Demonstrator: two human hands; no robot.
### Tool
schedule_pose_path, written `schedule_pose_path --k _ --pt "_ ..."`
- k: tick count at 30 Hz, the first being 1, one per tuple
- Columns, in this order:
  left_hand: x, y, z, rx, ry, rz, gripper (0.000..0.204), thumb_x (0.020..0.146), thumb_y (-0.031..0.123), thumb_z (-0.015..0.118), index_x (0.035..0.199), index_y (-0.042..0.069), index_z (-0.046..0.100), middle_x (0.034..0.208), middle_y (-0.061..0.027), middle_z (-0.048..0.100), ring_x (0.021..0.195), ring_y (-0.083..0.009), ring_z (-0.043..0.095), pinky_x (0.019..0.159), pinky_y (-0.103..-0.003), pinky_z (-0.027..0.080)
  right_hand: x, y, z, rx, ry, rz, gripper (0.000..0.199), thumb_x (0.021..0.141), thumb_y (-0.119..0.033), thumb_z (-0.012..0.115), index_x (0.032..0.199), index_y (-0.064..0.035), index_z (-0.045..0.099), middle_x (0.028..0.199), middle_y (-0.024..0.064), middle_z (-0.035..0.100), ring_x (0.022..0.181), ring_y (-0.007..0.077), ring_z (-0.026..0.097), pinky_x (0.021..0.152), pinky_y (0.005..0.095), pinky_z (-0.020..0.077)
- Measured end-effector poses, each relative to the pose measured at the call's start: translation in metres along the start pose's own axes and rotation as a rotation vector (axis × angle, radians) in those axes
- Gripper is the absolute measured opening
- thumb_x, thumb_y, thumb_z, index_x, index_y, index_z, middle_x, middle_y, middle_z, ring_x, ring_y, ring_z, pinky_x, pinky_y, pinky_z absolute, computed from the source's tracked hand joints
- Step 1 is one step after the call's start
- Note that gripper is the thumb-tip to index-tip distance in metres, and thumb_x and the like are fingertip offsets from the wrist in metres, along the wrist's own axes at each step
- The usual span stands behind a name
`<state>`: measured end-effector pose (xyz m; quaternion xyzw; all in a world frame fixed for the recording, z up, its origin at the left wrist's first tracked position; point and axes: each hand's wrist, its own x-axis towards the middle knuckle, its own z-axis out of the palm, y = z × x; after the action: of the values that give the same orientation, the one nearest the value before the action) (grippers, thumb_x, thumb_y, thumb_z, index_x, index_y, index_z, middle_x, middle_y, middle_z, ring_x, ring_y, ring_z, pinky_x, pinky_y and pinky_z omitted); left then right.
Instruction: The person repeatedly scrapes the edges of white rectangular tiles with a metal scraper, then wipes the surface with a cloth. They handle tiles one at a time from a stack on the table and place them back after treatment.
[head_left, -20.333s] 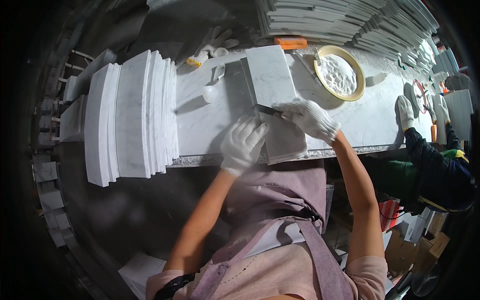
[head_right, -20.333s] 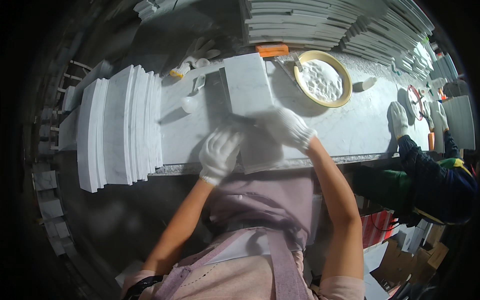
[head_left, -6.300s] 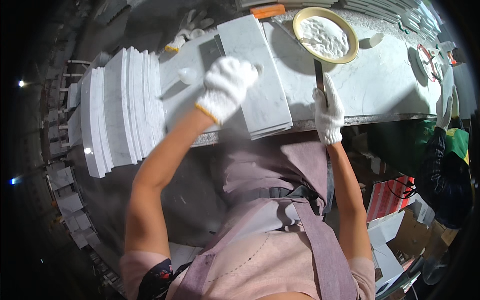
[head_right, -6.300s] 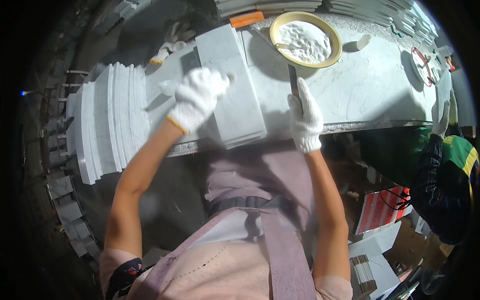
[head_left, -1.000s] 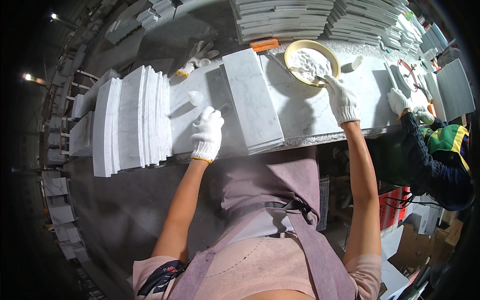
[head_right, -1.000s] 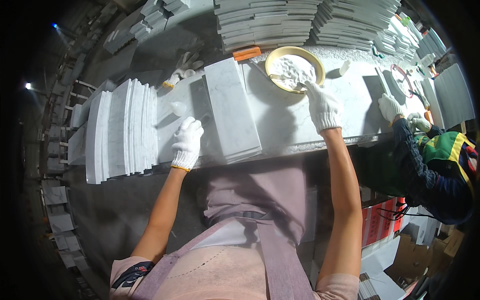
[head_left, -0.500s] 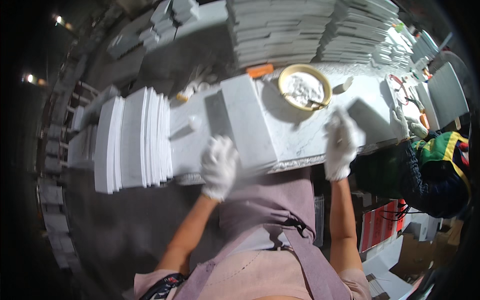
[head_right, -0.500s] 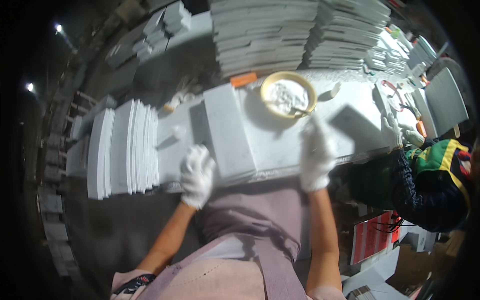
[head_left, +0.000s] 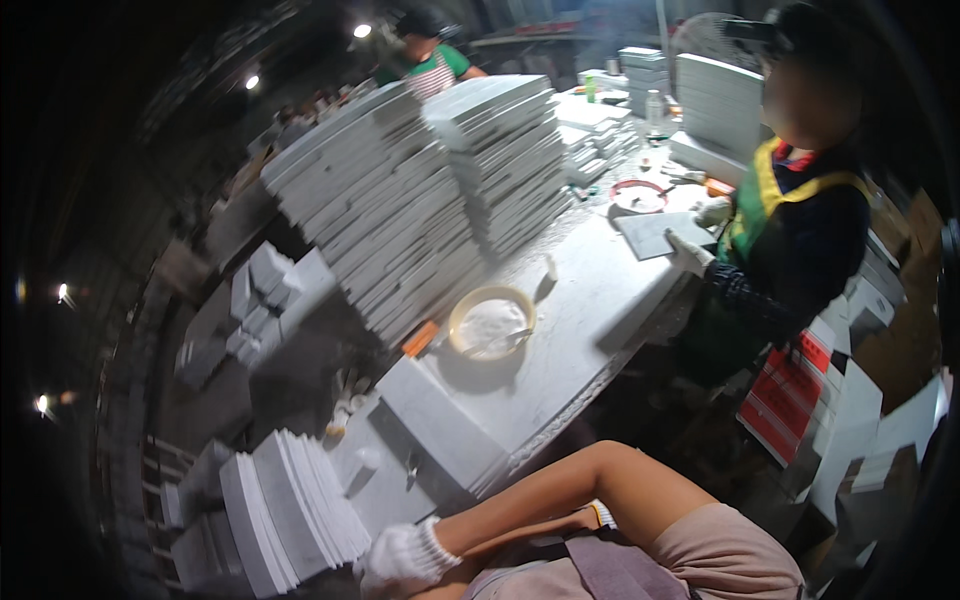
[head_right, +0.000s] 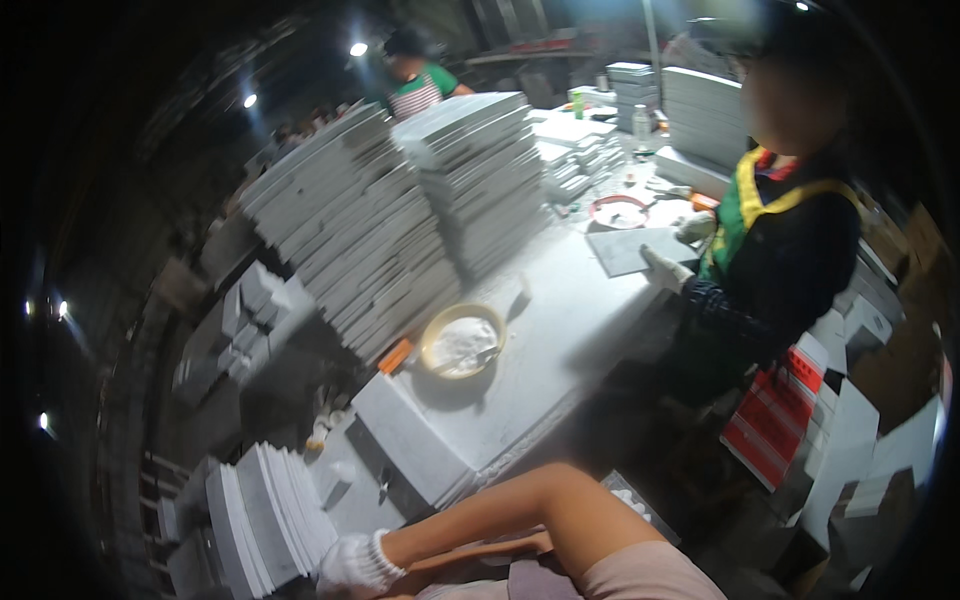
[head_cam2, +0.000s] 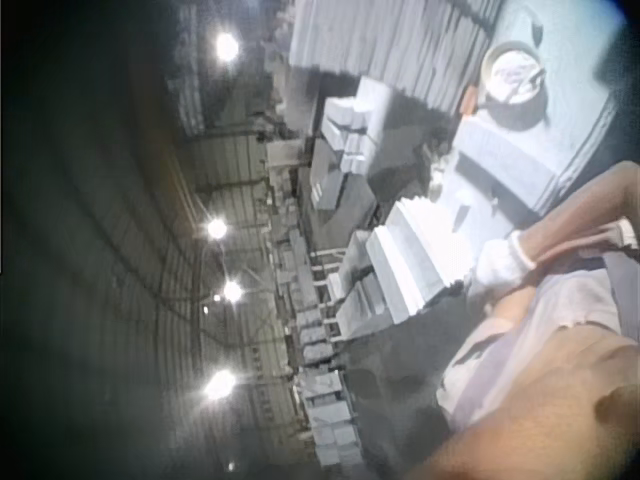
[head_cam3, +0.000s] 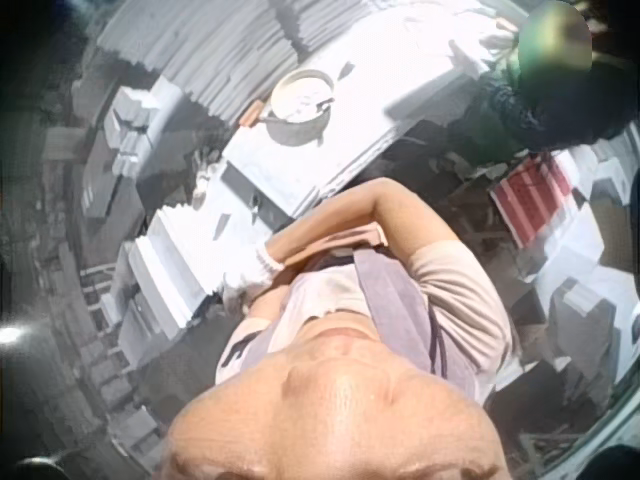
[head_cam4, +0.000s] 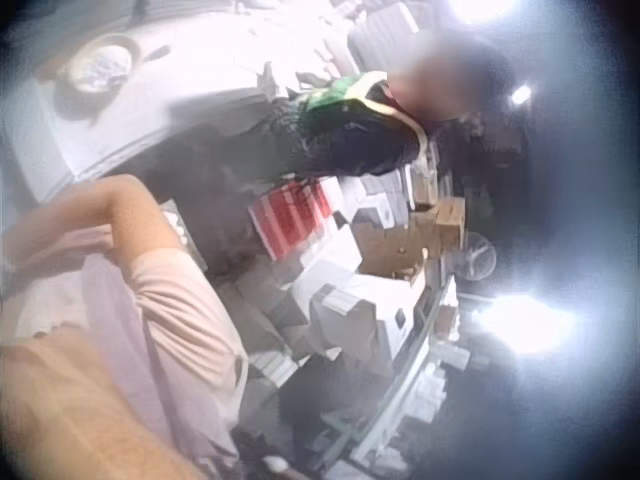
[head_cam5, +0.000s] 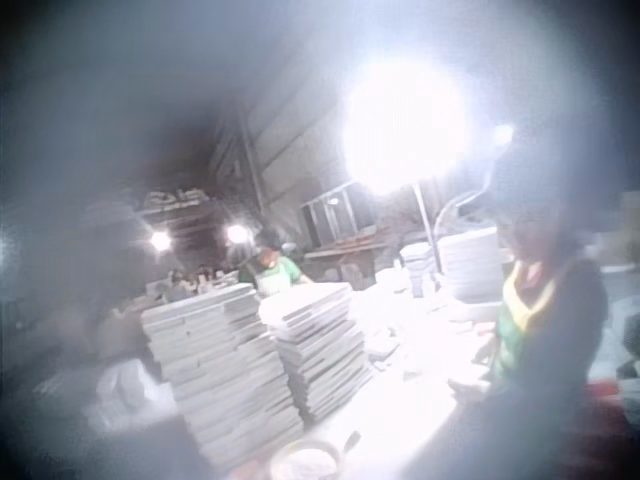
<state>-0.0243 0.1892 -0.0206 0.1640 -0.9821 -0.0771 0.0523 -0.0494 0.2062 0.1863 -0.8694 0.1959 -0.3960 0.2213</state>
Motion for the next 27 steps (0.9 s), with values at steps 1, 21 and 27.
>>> schedule_pose_path --k 1,21,27 --pt "0.002 0.001 0.000 0.002 -0.004 -0.004 0.035 0.107 0.031 0.058 0.120 0.000 0.067 0.114 -0.0098 0.068 0.110 -0.0221 0.066 0.090 -0.029 0.060 0.007 0.000 0.002 0.041 0.009 -0.025 0.019 0.092 -0.028 0.069 0.101 -0.0122 0.072 0.098 0.0098 0.072 0.088 0.0335 0.073 0.075 0.0452 0.0600" --pt "0.002 0.010 0.005 -0.025 -0.080 0.077 0.033 0.105 0.030 0.059 0.118 0.001 0.068 0.111 -0.0105 0.068 0.107 -0.0234 0.067 0.088 -0.032 0.058 -0.095 0.044 0.040 0.026 0.136 0.255 0.030 0.098 -0.039 0.070 0.121 -0.0212 0.075 0.113 0.0081 0.070 0.099 0.0331 0.072 0.080 0.0440 0.0597" --pt "0.003 0.013 0.010 -0.035 -0.103 0.111 0.032 0.105 0.030 0.059 0.117 0.001 0.068 0.110 -0.0108 0.068 0.106 -0.0237 0.067 0.087 -0.032 0.058 -0.219 0.008 0.016 -0.040 0.305 0.672 0.033 0.104 -0.039 0.069 0.129 -0.0199 0.074 0.119 0.0094 0.074 0.103 0.0311 0.073 0.084 0.0403 0.0611"
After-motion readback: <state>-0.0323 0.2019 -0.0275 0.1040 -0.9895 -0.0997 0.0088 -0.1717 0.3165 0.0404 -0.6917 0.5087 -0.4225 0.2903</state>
